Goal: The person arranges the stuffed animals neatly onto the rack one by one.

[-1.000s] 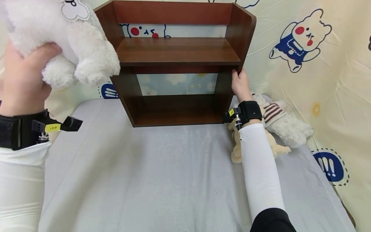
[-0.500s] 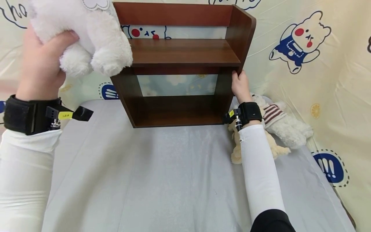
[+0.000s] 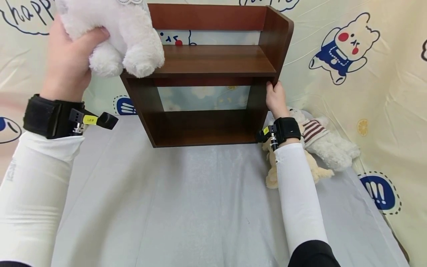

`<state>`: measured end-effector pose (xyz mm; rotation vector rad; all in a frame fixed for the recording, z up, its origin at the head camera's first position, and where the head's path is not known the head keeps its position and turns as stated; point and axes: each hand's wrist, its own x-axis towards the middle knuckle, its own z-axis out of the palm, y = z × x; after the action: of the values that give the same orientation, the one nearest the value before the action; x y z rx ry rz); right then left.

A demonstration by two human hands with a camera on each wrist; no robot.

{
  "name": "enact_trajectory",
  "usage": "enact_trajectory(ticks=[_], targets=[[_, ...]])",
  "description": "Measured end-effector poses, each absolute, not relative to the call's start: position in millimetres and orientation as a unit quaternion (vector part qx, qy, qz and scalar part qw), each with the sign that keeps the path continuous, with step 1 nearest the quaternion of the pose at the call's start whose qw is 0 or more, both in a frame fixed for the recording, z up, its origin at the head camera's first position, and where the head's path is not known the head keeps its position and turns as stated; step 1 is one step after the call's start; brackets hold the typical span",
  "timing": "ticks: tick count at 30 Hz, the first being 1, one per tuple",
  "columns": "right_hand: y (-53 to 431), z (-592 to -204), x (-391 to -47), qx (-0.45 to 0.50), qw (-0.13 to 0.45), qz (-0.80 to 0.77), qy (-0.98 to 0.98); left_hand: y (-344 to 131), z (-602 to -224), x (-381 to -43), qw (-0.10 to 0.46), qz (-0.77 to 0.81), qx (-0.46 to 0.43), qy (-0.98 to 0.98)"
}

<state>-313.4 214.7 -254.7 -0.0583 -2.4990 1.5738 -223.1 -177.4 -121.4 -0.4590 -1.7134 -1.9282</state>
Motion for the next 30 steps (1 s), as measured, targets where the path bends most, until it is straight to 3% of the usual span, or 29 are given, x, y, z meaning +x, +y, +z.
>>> enact_trajectory(ticks=[7,30], targets=[[216.4,-254.7,-312.1,-0.024,0.094,0.524,-0.846,-174.0,-121.0,-236.7,0.258,-0.699,-0.181,-0.642],[216.9,-256.2,-312.8,-0.024,0.113,0.509,-0.853,-156.3,-123.7,-278.6,0.195,-0.645,-0.095,-0.733]])
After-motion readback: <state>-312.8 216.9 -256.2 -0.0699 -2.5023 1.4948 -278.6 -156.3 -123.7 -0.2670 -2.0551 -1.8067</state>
